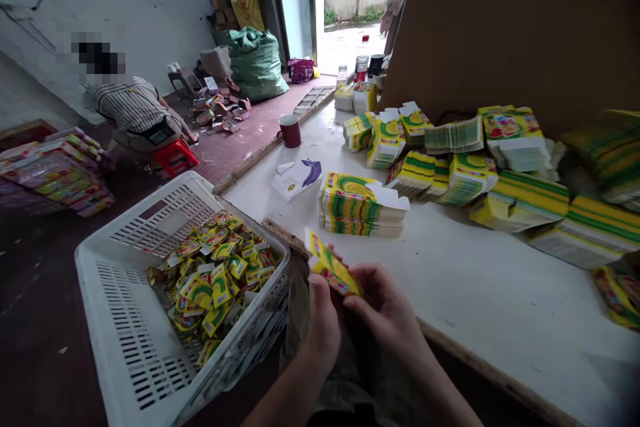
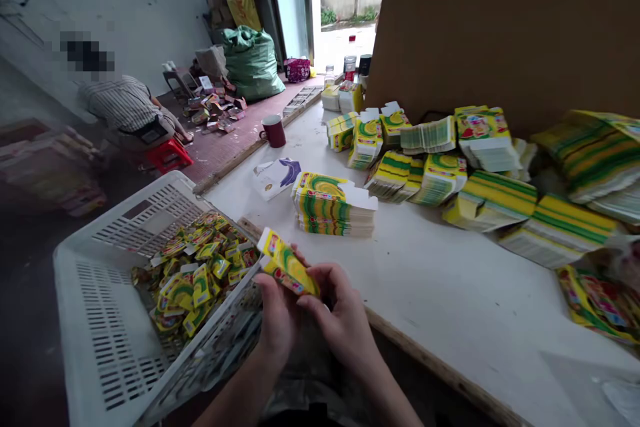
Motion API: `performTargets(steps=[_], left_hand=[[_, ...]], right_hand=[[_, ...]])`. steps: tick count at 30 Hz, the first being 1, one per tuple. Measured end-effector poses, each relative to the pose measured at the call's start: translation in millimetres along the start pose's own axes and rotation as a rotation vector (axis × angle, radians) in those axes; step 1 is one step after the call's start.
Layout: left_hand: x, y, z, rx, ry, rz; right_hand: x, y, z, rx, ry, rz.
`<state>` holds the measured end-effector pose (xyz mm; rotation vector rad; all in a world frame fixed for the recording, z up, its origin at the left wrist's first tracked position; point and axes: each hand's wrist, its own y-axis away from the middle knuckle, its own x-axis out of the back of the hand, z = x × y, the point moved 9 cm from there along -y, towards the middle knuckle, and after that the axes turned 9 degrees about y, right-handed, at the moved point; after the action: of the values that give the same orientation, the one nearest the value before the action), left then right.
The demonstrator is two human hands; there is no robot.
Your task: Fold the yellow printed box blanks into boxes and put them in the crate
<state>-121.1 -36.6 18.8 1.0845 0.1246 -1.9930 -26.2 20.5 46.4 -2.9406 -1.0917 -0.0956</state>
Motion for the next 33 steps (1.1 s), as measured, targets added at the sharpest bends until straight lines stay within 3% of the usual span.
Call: performTargets(steps=[3, 8, 15, 18, 21, 25, 27, 30, 31, 33], left_hand=[[-4.8, -2.4, 1.2, -0.002, -0.048, -0.113], [5.0, -8.5, 4.8, 0.006, -0.085, -0.077], [5.2, -14.4, 9.6, 0.0, -0.174, -0.1], [-6.1, -18.0, 32.5, -0.058, -0.304, -0.263], [-27.2, -11.6, 56.0, -0.108, -0.533, -0.531], [-38.3, 6.3, 35.2, 0.011, -1.107, -0.77], [-36.2, 11.9, 19.8, 0.043, -1.27, -0.775], [-34.8, 15.7, 10.2, -0.069, -1.355, -0.709], [-35.4, 18.4, 7.4, -0.111, -1.362, -0.72], [-38.5, 27.1, 0.4, -0.169, -1.346, -0.81]], right_hand=[[17.9, -1.6, -0.4, -0.012, 0.016, 0.088], [33.7, 1.9, 0.3, -0.031, 0.081, 0.191], [36.6, 1.2, -9.6, 0.073, 0.302, 0.053], [52.3, 8.6, -35.5, 0.289, 0.528, 0.14], [51.6, 23.5, -64.2, 0.578, 0.836, 0.183], [28.5, 40.3, -69.7, 0.778, 0.956, 0.08], [33.0, 42.3, -64.0, 0.703, 0.844, 0.175], [59.3, 39.9, -35.9, 0.379, 0.44, 0.41], [60.5, 36.5, -19.9, 0.241, 0.265, 0.396], [44.2, 28.2, 9.1, -0.018, -0.069, 0.227]])
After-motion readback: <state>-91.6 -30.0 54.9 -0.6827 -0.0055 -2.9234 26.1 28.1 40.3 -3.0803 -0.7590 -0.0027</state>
